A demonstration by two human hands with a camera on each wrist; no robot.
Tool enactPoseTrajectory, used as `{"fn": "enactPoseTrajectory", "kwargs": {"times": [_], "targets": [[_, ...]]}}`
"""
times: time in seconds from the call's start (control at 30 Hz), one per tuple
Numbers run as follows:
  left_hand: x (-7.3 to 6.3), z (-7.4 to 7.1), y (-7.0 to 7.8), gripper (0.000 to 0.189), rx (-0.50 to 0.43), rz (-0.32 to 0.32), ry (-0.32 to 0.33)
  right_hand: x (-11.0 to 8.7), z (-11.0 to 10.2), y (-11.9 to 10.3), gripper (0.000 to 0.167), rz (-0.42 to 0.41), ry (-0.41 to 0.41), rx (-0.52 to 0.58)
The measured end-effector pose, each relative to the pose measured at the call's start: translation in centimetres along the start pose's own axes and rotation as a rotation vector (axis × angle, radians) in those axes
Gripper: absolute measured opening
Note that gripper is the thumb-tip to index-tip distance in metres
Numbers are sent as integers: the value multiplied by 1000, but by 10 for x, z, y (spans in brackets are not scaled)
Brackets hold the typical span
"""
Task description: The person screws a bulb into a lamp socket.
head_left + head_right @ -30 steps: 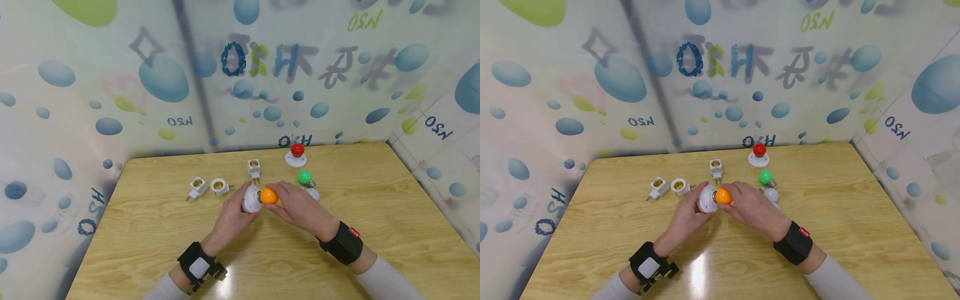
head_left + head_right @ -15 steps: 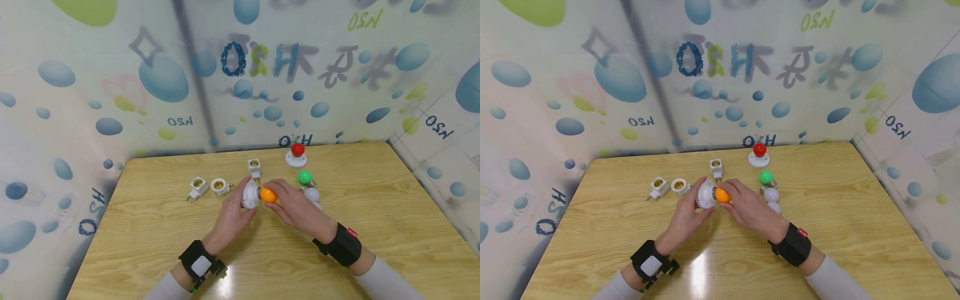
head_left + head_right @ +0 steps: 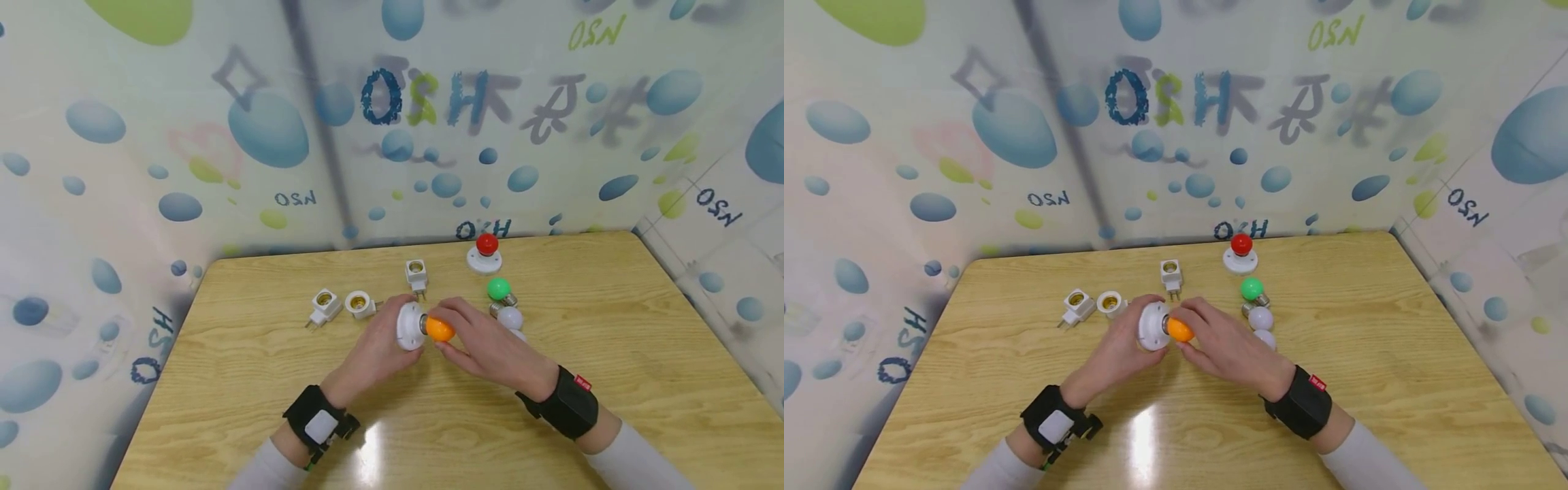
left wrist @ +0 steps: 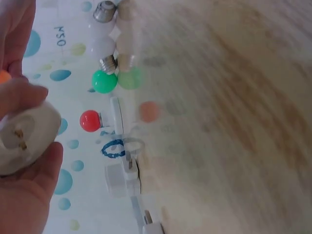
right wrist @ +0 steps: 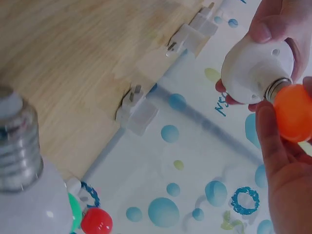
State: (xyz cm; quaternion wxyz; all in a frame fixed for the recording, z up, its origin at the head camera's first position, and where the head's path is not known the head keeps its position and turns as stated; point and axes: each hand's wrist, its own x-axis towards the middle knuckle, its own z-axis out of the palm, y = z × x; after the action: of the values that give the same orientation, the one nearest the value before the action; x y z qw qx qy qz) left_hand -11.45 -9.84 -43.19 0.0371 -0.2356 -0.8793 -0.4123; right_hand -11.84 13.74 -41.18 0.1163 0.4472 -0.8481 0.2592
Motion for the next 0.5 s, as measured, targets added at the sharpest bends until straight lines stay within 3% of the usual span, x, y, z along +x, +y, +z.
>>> {"fn": "enactPoseTrajectory", "kwargs": {"times": [0.13,0.27,0.4,0.5], "targets": [[4,-9,-1,76,-28,10,-90,-3,-5,0,50,-63,-33,-55],[6,-12,-3,76,-26,33,-109,-5,-8,1,42,-67,-60,-72],[5,-6,-2,78,-25,21,-60,-5,-6,1,60,58,-76,-26],[3,0,0,78,-26,22,-25,-4,-2,0,64,182,-70,4]]}}
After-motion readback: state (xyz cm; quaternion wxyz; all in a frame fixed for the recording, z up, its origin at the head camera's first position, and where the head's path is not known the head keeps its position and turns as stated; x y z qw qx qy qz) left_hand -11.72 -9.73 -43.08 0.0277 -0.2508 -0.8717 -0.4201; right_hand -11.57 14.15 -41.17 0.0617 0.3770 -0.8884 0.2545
